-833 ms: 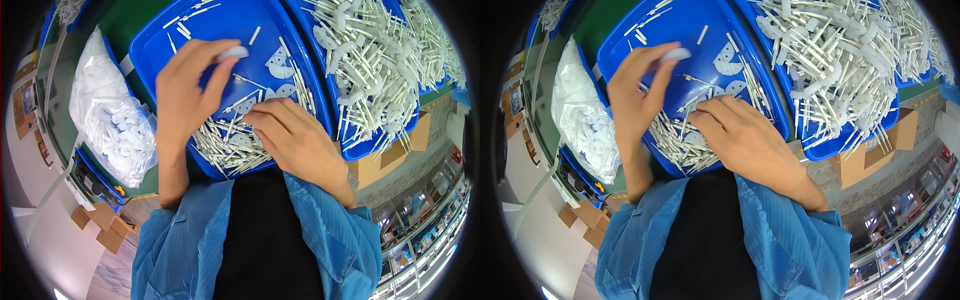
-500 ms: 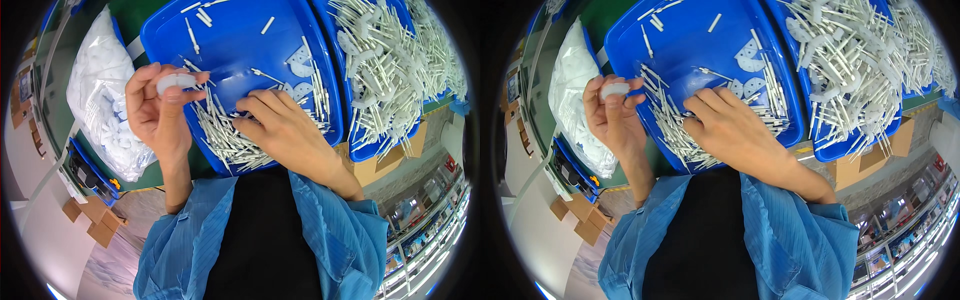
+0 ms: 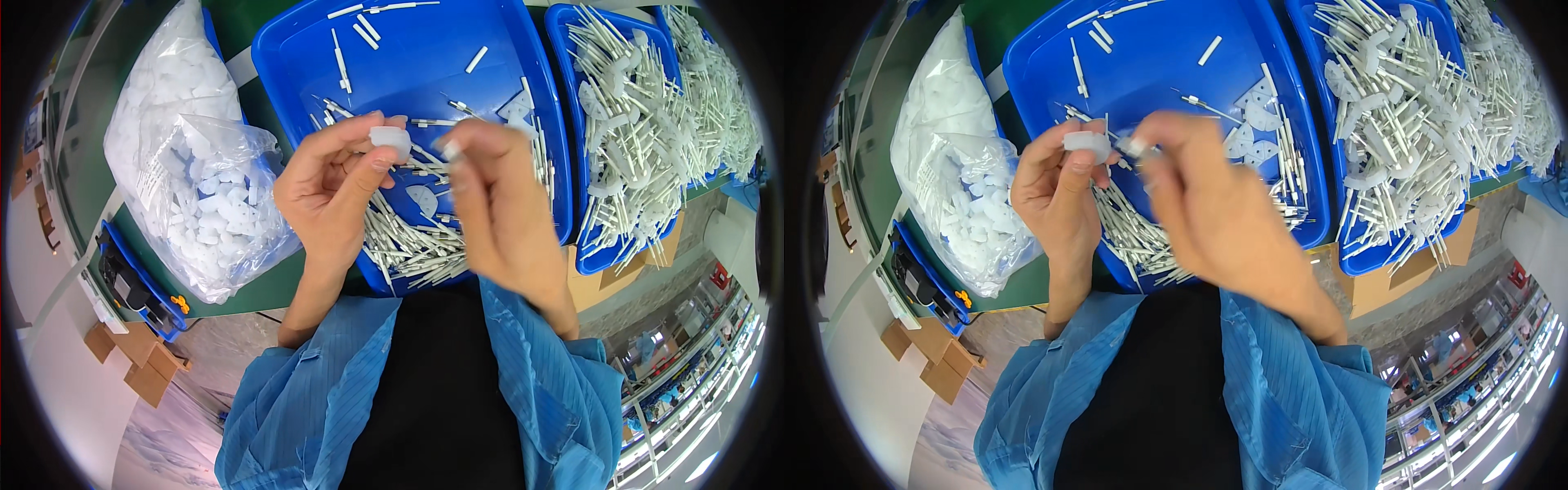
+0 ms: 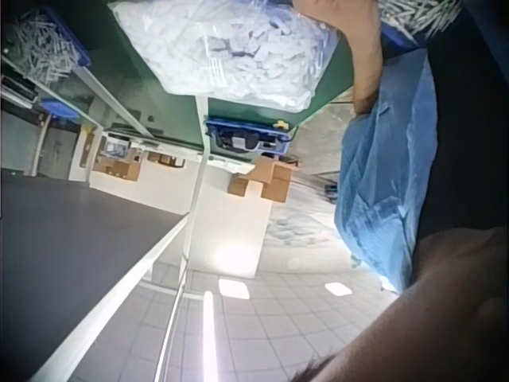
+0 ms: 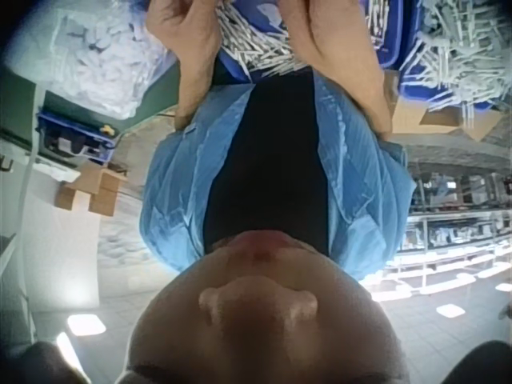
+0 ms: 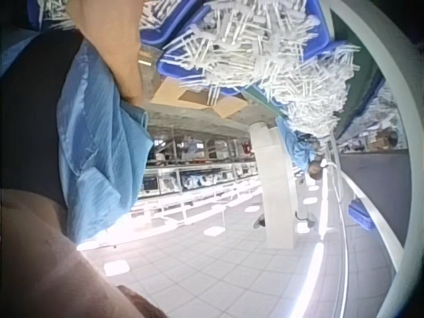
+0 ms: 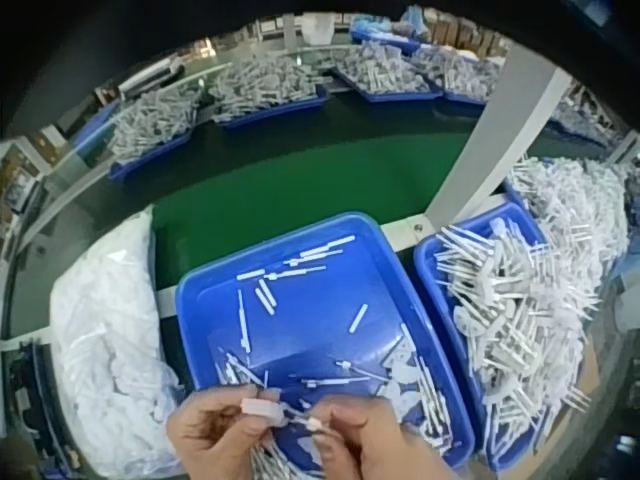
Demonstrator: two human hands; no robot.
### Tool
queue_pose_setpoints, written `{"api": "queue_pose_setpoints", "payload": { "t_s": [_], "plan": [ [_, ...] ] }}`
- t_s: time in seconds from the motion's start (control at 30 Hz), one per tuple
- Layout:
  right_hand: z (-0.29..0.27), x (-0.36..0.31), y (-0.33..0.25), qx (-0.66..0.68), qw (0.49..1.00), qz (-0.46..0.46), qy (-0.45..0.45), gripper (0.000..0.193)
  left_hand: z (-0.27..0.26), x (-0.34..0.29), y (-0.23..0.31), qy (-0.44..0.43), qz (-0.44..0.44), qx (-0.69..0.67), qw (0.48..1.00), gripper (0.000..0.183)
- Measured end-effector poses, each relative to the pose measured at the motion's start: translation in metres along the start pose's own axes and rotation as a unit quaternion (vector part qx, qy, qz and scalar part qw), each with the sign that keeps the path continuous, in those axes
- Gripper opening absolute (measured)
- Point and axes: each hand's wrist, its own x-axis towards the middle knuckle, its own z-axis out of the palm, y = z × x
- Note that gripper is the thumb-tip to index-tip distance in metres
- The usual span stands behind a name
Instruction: The person assembles small white plastic components by hand. They pick up a circular plastic piece and a thin rod, then insert the rod into the piece. The assembled units are placed into a blue tray. The process is repeated continuously throughout the clip.
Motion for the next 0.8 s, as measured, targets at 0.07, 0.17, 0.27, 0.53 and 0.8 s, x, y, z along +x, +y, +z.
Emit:
{"api": "queue_pose_setpoints", "payload": {
  "t_s": [0.07,0.17,0.27,0.53,0.8],
  "plan": [
    [0.006,0.000,-0.006,-0.039,0.999,-0.014,-0.022,0.019,0.003,0.000,0.000,0.015,0.007,0.006,1.000,0.030],
    [0.011,0.007,0.002,-0.162,0.976,-0.143,0.009,0.014,0.006,0.000,0.001,0.029,0.028,0.021,0.999,0.028],
    [0.011,0.009,-0.002,-0.198,0.964,-0.168,0.056,0.012,0.003,-0.002,0.000,0.008,0.031,0.030,0.999,0.026],
    [0.012,0.004,-0.007,-0.205,0.966,-0.151,0.044,0.008,0.001,-0.002,-0.004,0.010,0.055,0.022,0.998,0.024],
    [0.002,0.002,-0.018,-0.078,0.996,-0.025,-0.020,0.006,0.001,-0.002,-0.004,0.017,0.070,0.018,0.997,0.022]
  ]
}}
